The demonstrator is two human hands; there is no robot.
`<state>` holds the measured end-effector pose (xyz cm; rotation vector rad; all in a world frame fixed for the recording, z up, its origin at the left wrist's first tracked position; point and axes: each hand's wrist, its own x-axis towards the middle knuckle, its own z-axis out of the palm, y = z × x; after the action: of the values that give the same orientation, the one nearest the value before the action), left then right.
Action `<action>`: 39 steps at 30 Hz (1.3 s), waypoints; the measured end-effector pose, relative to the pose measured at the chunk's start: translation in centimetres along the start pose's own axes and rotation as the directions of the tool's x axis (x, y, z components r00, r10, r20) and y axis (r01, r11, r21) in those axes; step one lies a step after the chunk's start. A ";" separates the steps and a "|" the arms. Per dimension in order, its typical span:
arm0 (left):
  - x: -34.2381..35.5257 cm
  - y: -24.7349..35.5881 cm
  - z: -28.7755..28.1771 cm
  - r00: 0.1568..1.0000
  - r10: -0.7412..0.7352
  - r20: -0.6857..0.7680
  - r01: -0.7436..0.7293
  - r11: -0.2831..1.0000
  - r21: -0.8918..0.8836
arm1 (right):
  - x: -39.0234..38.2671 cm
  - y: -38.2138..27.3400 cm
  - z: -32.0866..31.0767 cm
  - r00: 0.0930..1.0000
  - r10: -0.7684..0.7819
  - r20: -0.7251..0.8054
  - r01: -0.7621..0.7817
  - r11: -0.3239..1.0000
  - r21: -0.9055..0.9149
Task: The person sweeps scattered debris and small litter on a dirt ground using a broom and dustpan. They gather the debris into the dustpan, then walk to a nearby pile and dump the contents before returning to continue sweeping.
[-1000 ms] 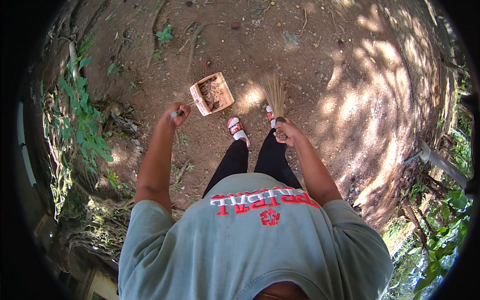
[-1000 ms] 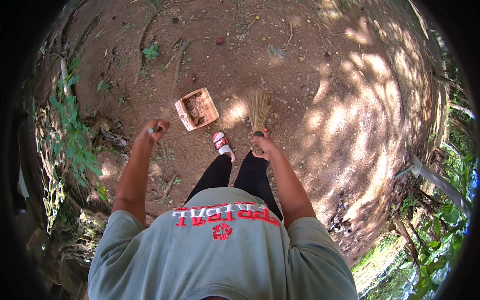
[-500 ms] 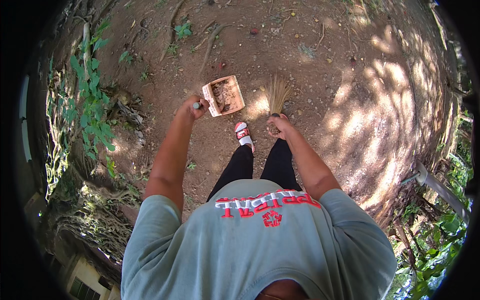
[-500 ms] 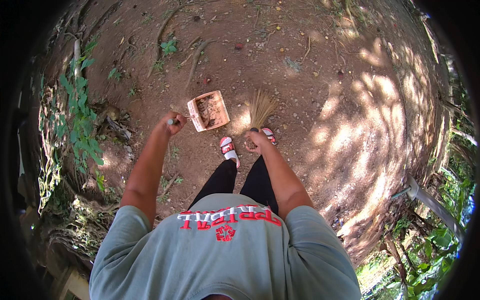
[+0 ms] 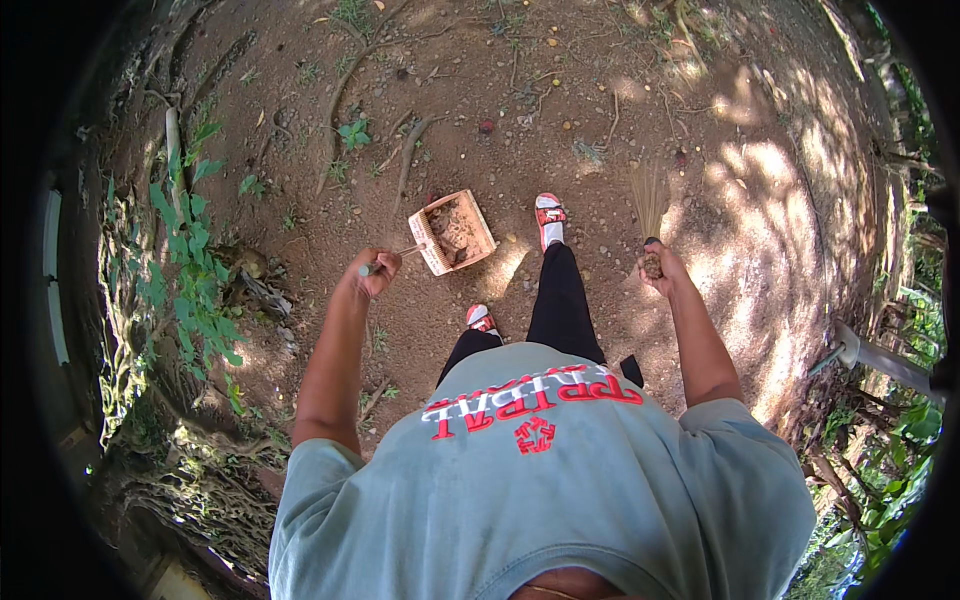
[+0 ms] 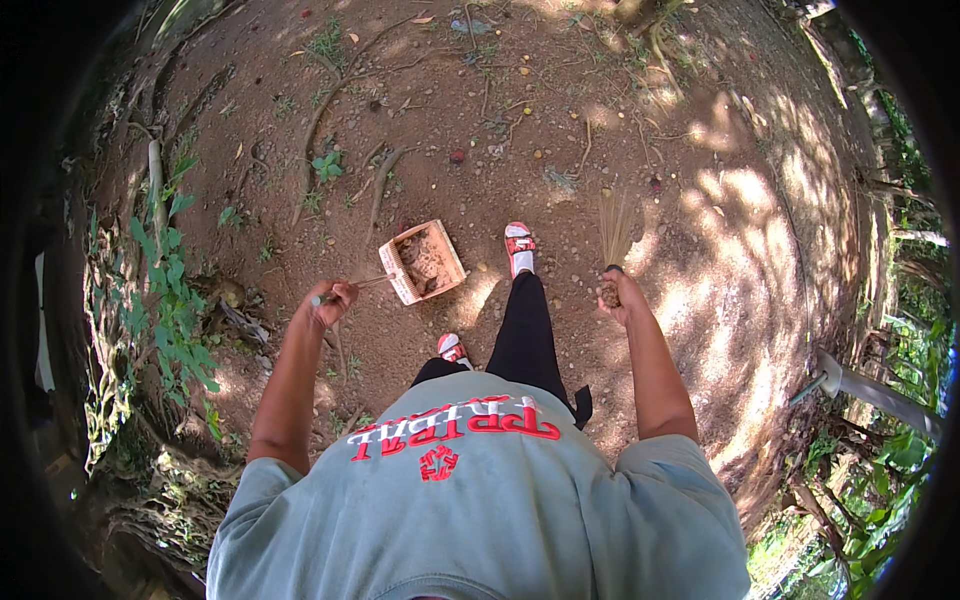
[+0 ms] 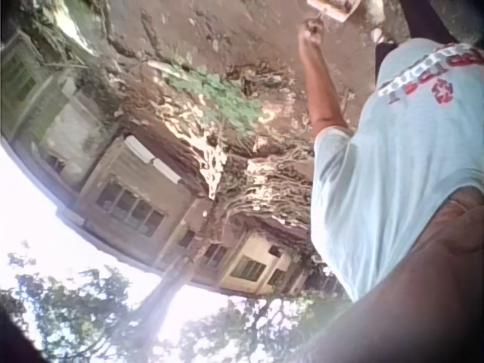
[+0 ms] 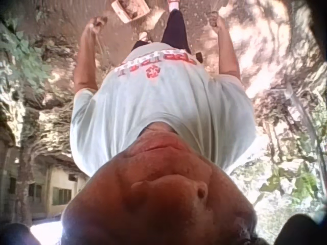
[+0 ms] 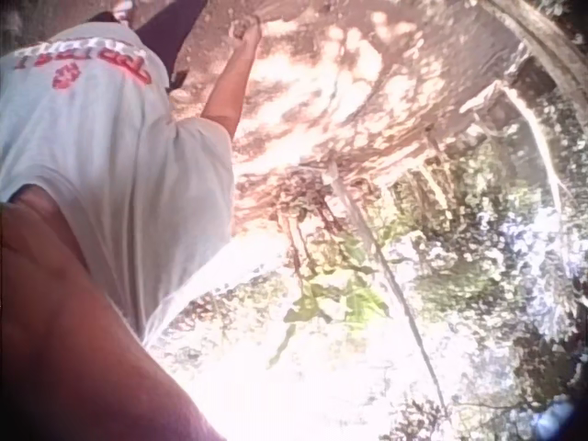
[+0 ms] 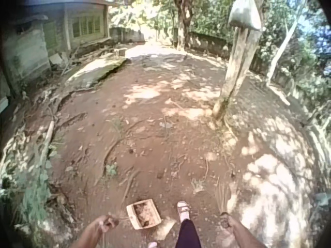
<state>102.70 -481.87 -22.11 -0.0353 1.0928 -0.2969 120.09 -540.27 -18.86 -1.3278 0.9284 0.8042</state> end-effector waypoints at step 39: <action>21.8 2.6 27.9 0.961 0.181 -0.211 -0.225 0.952 -0.207 | 23.0 -39.2 4.2 0.977 -0.069 0.204 0.212 0.483 -0.850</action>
<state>137.06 -488.23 -28.57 -0.1007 1.3055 0.0147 165.57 -540.36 -22.67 -2.1616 0.2122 1.3089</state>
